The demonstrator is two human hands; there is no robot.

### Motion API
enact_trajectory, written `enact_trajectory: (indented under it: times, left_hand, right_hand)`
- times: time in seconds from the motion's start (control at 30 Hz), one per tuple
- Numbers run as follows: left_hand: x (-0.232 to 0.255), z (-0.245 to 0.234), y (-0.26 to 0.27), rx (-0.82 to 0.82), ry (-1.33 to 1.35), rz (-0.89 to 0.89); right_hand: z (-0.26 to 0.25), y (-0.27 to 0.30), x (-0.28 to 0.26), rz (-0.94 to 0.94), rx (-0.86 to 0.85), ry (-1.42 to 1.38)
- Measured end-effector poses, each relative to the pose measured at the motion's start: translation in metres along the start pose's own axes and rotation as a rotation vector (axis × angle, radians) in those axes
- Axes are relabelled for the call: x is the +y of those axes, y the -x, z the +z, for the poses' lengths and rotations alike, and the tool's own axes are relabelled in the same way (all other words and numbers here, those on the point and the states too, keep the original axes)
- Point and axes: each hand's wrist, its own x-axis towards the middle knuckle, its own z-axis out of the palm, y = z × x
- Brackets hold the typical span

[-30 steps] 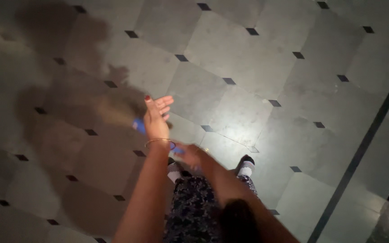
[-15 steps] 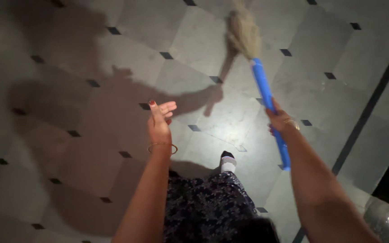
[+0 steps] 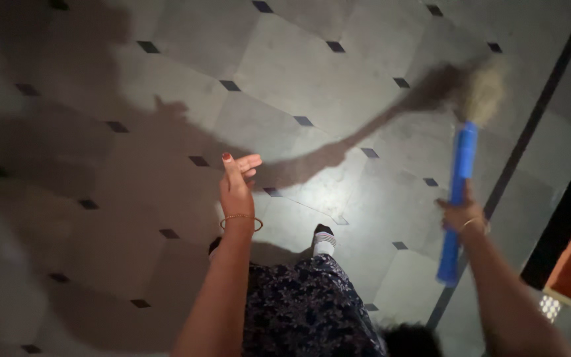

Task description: The person sweeps the floor using a handheld broom and then gathers the debris into a red dustpan.

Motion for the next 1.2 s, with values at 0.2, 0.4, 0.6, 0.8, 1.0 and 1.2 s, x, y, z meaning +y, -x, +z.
enact_trajectory:
  times: [0.2, 0.4, 0.6, 0.8, 1.0, 1.2]
  left_hand:
    - [0.029, -0.081, -0.013, 0.065, 0.057, 0.052]
    - [0.081, -0.188, -0.020, 0.140, 0.105, 0.109]
    - [0.162, -0.274, -0.034, 0.100, 0.113, 0.346]
    - [0.214, -0.301, -0.074, 0.143, 0.142, 0.479]
    - [0.214, -0.295, -0.122, 0.114, 0.137, 0.395]
    - [0.205, -0.242, -0.172, 0.044, 0.062, 0.351]
  right_hand:
    - [0.159, 0.168, -0.105, -0.251, -0.555, 0.172]
    - [0.316, 0.372, -0.239, -0.586, -1.117, 0.585]
    - [0.450, 0.467, -0.274, -0.645, -1.316, 0.639]
    - [0.539, 0.431, -0.279, -0.510, -1.213, 0.500]
    - [0.547, 0.308, -0.345, -0.480, -0.998, 0.281]
    - [0.444, 0.165, -0.382, -0.255, -0.703, 0.090]
